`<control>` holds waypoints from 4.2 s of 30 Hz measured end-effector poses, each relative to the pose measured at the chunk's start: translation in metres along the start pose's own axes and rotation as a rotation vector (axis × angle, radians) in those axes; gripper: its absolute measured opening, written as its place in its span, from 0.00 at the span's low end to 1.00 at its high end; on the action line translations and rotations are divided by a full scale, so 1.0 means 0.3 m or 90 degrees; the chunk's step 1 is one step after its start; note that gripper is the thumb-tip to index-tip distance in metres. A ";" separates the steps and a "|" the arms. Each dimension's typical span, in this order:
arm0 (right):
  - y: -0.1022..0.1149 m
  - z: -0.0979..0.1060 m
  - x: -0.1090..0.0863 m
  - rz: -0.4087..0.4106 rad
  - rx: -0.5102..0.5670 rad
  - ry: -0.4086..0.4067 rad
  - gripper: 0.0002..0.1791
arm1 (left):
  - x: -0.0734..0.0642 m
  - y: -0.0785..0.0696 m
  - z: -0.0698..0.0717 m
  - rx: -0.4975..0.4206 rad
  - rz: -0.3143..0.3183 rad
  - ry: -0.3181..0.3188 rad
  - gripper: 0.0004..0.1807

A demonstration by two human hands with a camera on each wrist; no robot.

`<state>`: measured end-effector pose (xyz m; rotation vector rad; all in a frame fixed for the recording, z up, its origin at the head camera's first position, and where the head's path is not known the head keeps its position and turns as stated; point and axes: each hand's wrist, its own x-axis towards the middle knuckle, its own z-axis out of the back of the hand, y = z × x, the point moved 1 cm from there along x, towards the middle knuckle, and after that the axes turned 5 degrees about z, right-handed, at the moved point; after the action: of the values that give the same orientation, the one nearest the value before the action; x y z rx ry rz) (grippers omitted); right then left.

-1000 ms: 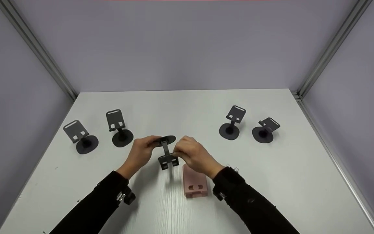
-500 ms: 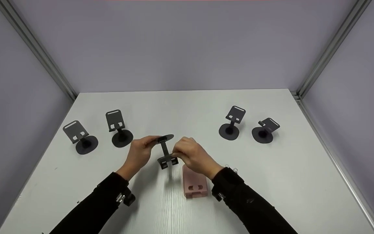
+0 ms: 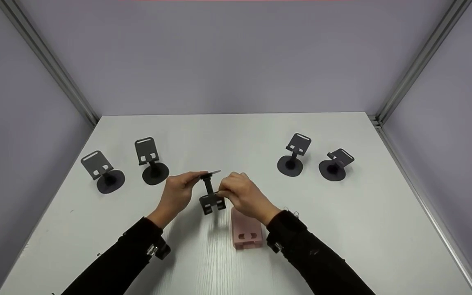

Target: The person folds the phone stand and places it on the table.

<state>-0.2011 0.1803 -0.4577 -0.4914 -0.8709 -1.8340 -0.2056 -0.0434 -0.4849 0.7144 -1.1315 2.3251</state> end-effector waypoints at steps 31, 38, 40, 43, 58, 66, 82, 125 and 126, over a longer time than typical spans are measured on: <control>0.050 -0.013 0.045 -0.426 0.170 -0.039 0.08 | -0.007 -0.013 -0.018 0.005 -0.082 -0.065 0.11; 0.037 -0.021 0.042 -0.455 0.207 -0.045 0.08 | -0.009 -0.019 -0.016 0.012 -0.090 -0.070 0.13; 0.058 -0.011 0.057 -0.466 0.223 -0.045 0.09 | -0.009 -0.023 -0.015 0.012 -0.090 -0.067 0.13; 0.087 0.004 0.076 -0.469 0.240 -0.045 0.10 | -0.009 -0.030 -0.014 0.013 -0.091 -0.068 0.13; -0.004 -0.042 0.018 -0.490 0.258 -0.048 0.13 | -0.015 -0.042 -0.011 0.037 -0.105 -0.051 0.17; -0.005 -0.042 0.022 -0.501 0.263 -0.045 0.13 | -0.015 -0.031 -0.016 0.032 -0.094 -0.044 0.16; -0.020 -0.028 0.042 -0.543 0.287 -0.042 0.12 | 0.000 -0.009 -0.017 0.026 -0.078 -0.036 0.11; 0.000 -0.038 -0.014 -0.513 0.315 0.096 0.08 | 0.006 0.007 0.023 0.006 -0.006 -0.081 0.08; 0.000 -0.039 -0.015 -0.514 0.313 0.096 0.08 | 0.006 0.006 0.022 0.002 -0.003 -0.080 0.08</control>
<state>-0.1986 0.1742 -0.4686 0.3679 -1.4964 -2.2024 -0.2064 -0.0495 -0.4814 0.8745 -1.1789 2.3057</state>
